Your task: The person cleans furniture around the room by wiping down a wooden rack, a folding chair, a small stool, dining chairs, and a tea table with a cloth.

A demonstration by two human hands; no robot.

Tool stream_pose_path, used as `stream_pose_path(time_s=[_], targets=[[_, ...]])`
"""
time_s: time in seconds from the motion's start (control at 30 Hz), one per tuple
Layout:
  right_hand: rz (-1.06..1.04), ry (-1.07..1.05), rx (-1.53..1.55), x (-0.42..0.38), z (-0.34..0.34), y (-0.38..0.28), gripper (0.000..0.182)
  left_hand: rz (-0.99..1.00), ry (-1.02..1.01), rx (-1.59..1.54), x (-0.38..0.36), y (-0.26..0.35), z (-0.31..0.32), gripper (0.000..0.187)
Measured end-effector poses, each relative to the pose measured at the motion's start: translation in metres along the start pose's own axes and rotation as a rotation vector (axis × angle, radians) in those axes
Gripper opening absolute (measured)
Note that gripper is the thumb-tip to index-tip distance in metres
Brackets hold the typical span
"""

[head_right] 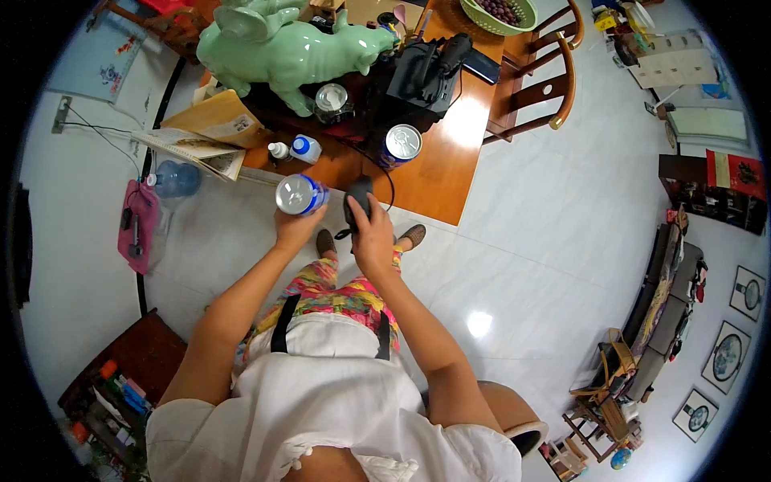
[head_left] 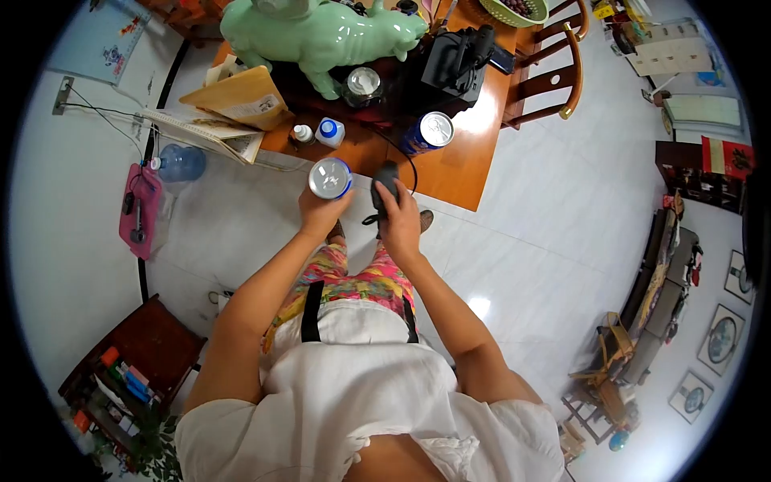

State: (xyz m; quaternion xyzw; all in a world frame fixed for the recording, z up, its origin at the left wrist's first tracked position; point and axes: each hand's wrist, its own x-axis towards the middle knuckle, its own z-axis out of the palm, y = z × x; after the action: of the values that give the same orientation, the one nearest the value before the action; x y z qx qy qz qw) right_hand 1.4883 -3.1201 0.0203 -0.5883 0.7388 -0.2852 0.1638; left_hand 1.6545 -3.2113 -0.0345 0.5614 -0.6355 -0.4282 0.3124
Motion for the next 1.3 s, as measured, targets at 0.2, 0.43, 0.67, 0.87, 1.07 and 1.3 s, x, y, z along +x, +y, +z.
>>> stream_pose_path(time_s=[0.2, 0.43, 0.67, 0.87, 1.07, 1.3], targets=[[-0.217, -0.117, -0.307, 0.058, 0.069, 0.007, 0.055, -0.027, 0.052, 0.078, -0.025, -0.001, -0.05, 0.044], [-0.103, -0.133, -0.403, 0.1, 0.075, -0.001, 0.055, -0.054, 0.03, 0.078, -0.036, -0.013, -0.057, 0.049], [-0.011, -0.1, -0.362, 0.056, 0.057, 0.019, 0.062, -0.077, 0.002, 0.033, -0.025, -0.018, -0.041, 0.064], [0.013, -0.11, -0.45, 0.03, 0.037, 0.027, 0.059, -0.03, -0.024, 0.054, 0.001, 0.016, -0.023, 0.058], [-0.017, -0.114, -0.439, 0.002, 0.027, 0.031, 0.053, 0.044, -0.016, -0.009, 0.035, 0.052, 0.013, 0.071], [0.026, -0.177, -0.378, -0.009, 0.021, 0.034, 0.06, 0.08, 0.001, 0.085, 0.06, 0.052, 0.051, 0.07]])
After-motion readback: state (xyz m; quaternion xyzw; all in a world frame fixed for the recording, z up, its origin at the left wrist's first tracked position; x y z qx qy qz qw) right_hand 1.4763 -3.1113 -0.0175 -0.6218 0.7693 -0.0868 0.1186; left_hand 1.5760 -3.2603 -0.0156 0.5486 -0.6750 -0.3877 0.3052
